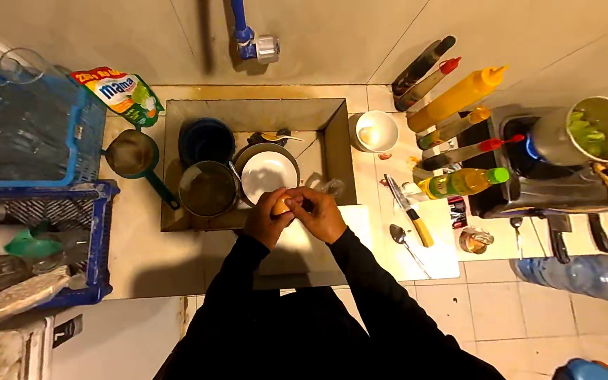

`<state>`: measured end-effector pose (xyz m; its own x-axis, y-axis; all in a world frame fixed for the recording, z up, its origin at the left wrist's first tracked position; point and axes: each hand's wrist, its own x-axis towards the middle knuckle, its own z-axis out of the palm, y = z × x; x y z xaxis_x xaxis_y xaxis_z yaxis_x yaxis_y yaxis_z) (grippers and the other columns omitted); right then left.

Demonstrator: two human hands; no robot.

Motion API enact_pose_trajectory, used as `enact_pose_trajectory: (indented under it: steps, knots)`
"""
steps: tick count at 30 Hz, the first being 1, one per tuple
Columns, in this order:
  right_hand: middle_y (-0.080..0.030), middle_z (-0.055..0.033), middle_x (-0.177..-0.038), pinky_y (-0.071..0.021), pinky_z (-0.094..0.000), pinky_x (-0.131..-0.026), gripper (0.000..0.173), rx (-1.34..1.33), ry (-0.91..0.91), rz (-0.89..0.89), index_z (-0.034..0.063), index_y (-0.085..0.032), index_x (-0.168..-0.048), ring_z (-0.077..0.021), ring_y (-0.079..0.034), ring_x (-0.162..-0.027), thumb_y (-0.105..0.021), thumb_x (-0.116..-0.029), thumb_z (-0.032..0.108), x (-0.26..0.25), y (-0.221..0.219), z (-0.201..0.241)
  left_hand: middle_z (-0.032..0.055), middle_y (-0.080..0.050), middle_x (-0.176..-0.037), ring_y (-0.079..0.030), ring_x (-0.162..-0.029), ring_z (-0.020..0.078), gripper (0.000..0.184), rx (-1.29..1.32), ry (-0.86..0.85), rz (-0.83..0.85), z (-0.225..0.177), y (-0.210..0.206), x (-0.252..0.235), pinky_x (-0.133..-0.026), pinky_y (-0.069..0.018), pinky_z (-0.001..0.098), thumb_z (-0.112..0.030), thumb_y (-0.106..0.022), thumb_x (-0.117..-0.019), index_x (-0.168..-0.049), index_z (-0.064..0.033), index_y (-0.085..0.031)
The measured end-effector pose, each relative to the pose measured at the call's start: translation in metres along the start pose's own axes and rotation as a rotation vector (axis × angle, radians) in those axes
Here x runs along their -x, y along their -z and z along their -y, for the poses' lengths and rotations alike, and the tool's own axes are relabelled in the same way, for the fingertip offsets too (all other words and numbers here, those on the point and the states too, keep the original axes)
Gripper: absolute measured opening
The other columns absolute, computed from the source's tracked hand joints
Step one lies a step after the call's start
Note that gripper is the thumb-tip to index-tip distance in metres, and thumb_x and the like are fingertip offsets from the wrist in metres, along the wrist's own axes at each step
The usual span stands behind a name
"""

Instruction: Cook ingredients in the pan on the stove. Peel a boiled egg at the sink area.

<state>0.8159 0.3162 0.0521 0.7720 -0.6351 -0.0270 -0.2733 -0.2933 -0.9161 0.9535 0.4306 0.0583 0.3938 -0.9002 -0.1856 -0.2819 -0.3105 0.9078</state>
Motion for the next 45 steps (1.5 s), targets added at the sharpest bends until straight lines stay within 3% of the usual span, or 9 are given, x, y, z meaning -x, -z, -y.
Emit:
enact_pose_trajectory:
  steps: [6, 16, 25, 29, 31, 33, 34, 38, 45]
  knots:
    - [-0.075, -0.0127, -0.106, -0.0621, -0.0385, -0.083, 0.026, 0.164, 0.109, -0.116, 0.0017, -0.072, -0.121, -0.0192, -0.073, -0.089, -0.057, -0.1028, 0.011, 0.001, -0.010, 0.001, 0.0185, -0.061, -0.133, -0.066, -0.114, 0.0250, 0.057, 0.020, 0.022, 0.009, 0.000, 0.003, -0.005, -0.096, -0.0569, 0.0415, -0.012, -0.076, -0.0916, -0.144, -0.0026, -0.054]
    - [-0.074, -0.0171, -0.112, -0.0608, -0.0449, -0.090, 0.022, 0.369, 0.176, -0.132, -0.0032, -0.072, -0.114, -0.0281, -0.074, -0.098, -0.058, -0.1002, 0.006, -0.006, -0.006, 0.007, 0.0180, -0.061, -0.132, -0.068, -0.109, 0.0233, 0.055, 0.071, 0.003, 0.003, -0.002, 0.000, -0.011, -0.090, -0.0594, 0.0391, -0.007, -0.074, -0.0916, -0.143, -0.0021, -0.055]
    - [-0.072, -0.0154, -0.094, -0.0617, -0.0446, -0.072, 0.016, 0.425, 0.181, -0.134, -0.0016, -0.071, -0.107, -0.0274, -0.072, -0.079, -0.060, -0.0986, 0.006, -0.007, 0.000, 0.007, 0.0187, -0.065, -0.128, -0.071, -0.101, 0.0217, 0.052, 0.202, 0.003, 0.026, 0.004, -0.001, -0.011, -0.087, -0.0611, 0.0384, -0.008, -0.071, -0.0918, -0.141, 0.0001, -0.055]
    - [-0.072, -0.0144, -0.095, -0.0614, -0.0426, -0.074, 0.015, 0.378, 0.189, -0.152, -0.0001, -0.073, -0.105, -0.0252, -0.072, -0.080, -0.060, -0.0981, 0.005, -0.011, 0.006, 0.002, 0.0187, -0.066, -0.126, -0.071, -0.102, 0.0220, 0.051, 0.329, -0.040, 0.059, 0.010, -0.001, -0.013, -0.089, -0.0604, 0.0390, -0.007, -0.063, -0.0932, -0.142, 0.0007, -0.053]
    - [-0.071, -0.0182, -0.108, -0.0605, -0.0452, -0.084, 0.016, 0.363, 0.127, -0.155, 0.0006, -0.074, -0.108, -0.0295, -0.071, -0.094, -0.063, -0.0965, 0.004, -0.015, 0.011, -0.005, 0.0176, -0.066, -0.128, -0.072, -0.100, 0.0235, 0.050, 0.421, -0.037, 0.073, 0.013, -0.001, -0.015, -0.085, -0.0623, 0.0410, -0.007, -0.058, -0.0937, -0.142, 0.0003, -0.052]
    - [-0.059, -0.0233, -0.136, -0.0533, -0.0514, -0.102, 0.024, 0.304, 0.023, -0.099, 0.0009, -0.073, -0.118, -0.0367, -0.062, -0.120, -0.066, -0.0949, 0.003, -0.017, 0.019, -0.009, 0.0185, -0.065, -0.129, -0.071, -0.101, 0.0254, 0.049, 0.470, -0.015, 0.075, 0.013, -0.001, -0.016, -0.085, -0.0622, 0.0422, -0.005, -0.055, -0.0943, -0.143, 0.0003, -0.051]
    - [-0.060, -0.0219, -0.137, -0.0544, -0.0494, -0.100, 0.025, 0.267, 0.016, -0.104, 0.0016, -0.073, -0.119, -0.0342, -0.063, -0.119, -0.066, -0.0955, 0.004, -0.016, 0.021, -0.010, 0.0188, -0.065, -0.129, -0.071, -0.100, 0.0256, 0.049, 0.477, -0.009, 0.069, 0.013, -0.001, -0.016, -0.085, -0.0622, 0.0422, -0.004, -0.055, -0.0940, -0.143, 0.0005, -0.051]
    - [-0.071, -0.0100, -0.101, -0.0604, -0.0316, -0.070, 0.021, 0.016, 0.053, -0.128, 0.0027, -0.072, -0.114, -0.0144, -0.069, -0.079, -0.065, -0.0988, 0.016, -0.006, 0.014, -0.002, 0.0183, -0.066, -0.123, -0.072, -0.097, 0.0236, 0.049, 0.427, -0.020, 0.051, 0.012, -0.004, -0.016, -0.083, -0.0627, 0.0412, -0.005, -0.057, -0.0933, -0.141, 0.0009, -0.053]
    - [-0.070, -0.0080, -0.094, -0.0602, -0.0306, -0.071, 0.015, 0.079, 0.063, -0.256, 0.0030, -0.074, -0.105, -0.0132, -0.067, -0.078, -0.063, -0.0974, 0.011, 0.000, -0.001, -0.001, 0.0181, -0.067, -0.120, -0.072, -0.094, 0.0219, 0.044, 0.382, -0.022, 0.002, 0.008, -0.014, -0.016, -0.083, -0.0624, 0.0395, -0.009, -0.061, -0.0972, -0.139, 0.0013, -0.054]
